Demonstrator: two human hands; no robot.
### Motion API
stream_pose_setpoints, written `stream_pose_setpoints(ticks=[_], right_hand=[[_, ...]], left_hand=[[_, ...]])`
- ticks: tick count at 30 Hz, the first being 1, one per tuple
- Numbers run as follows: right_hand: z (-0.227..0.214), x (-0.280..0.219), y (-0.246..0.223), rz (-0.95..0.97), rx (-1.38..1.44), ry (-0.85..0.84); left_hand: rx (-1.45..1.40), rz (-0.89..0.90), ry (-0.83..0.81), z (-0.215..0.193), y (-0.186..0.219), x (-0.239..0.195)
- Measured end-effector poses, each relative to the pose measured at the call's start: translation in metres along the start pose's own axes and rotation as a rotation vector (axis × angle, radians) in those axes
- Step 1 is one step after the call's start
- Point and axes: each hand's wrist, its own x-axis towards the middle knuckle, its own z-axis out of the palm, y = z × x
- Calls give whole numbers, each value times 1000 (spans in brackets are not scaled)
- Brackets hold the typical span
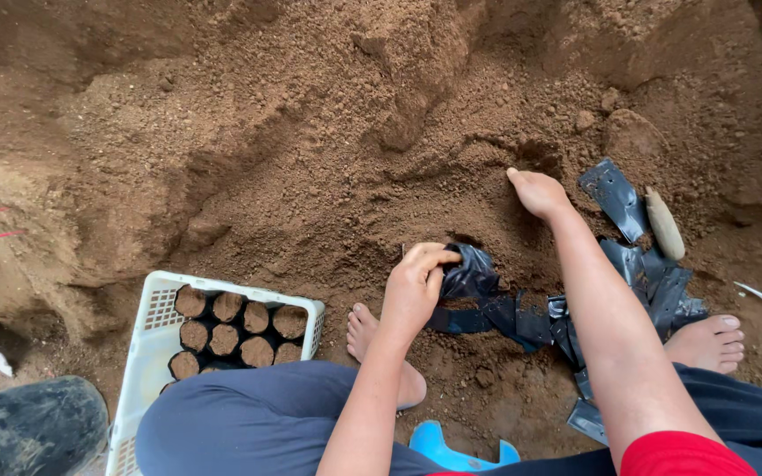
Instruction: The person sits on the ground and repeatedly folds black plastic sheets into small pots, fills them with soil from a nearby pile, and places the finished pots into a white crate.
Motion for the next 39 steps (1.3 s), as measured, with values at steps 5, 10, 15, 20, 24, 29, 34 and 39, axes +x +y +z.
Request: stream_pose_setpoints(ticks=[5,10,15,20,24,29,34,39], right_hand=[[-23,-46,-17,25,386,-94],[-29,-89,3,261,-146,-12],[-7,-97,58,356,265,-118],[42,-78,89,483,855,93],[61,-55,68,275,1451,97],[57,-21,20,169,1536,180],[54,-14,9,136,1598,113],[41,-28,-11,-64,1817,-139]], left_hand=[[59,-50,15,-4,-1,12],[25,-133,61,-9,-9,19],[49,-143,90,0,-16,26],[72,-114,68,14,-20,23],[55,-130,39,10,-14,25],[53,-228,-56,-10,2,27],[106,-13,10,-7,15,26],[289,-94,82,-9,-1,32]])
